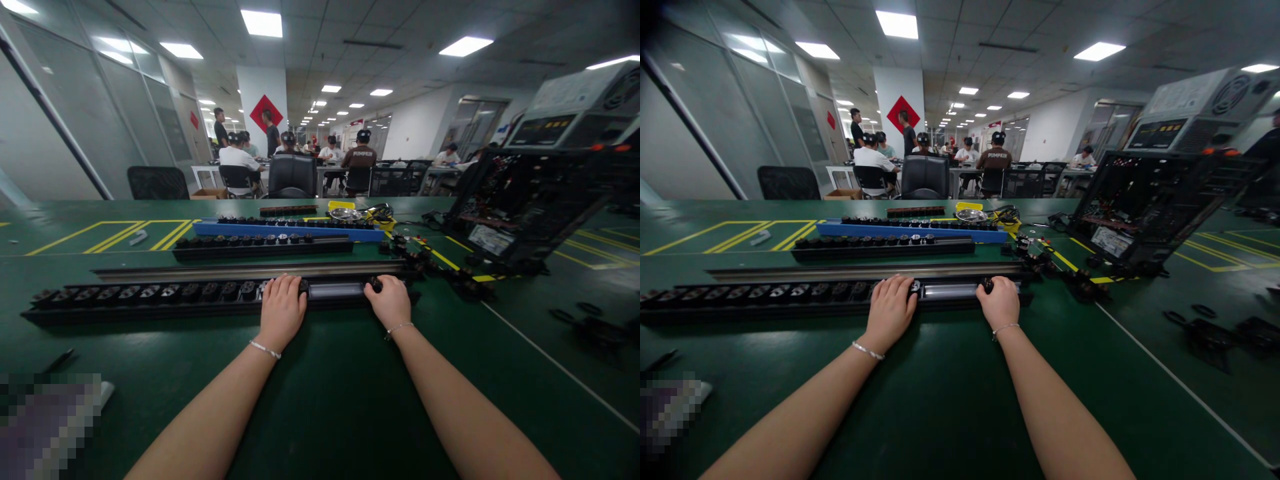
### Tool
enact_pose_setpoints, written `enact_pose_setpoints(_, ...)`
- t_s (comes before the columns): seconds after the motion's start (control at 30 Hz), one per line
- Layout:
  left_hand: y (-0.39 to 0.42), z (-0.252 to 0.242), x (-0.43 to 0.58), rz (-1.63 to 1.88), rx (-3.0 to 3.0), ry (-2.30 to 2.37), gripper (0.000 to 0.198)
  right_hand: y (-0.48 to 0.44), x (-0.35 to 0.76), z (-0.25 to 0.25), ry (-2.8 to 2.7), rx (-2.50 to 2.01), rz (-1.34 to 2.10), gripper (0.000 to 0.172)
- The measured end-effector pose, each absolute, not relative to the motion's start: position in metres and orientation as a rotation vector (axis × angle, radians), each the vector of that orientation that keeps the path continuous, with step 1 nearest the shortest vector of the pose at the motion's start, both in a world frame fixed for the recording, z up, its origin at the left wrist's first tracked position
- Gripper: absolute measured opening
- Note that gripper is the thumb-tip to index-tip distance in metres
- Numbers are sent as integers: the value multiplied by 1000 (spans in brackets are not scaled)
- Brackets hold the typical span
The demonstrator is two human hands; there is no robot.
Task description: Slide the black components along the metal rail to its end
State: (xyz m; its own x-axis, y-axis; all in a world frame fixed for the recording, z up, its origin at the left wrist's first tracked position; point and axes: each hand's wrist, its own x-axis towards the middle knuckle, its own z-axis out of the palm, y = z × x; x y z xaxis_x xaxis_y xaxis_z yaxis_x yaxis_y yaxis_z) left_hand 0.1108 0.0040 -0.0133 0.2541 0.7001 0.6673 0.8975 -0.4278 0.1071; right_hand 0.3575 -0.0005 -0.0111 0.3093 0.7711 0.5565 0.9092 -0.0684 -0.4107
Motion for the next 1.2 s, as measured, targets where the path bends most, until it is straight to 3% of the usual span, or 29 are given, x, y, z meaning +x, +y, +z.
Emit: enact_pose_setpoints(1.2,5,-15,110,-940,-2224,-1456,35,-5,372,-4,-1368,-2066,-265,34)
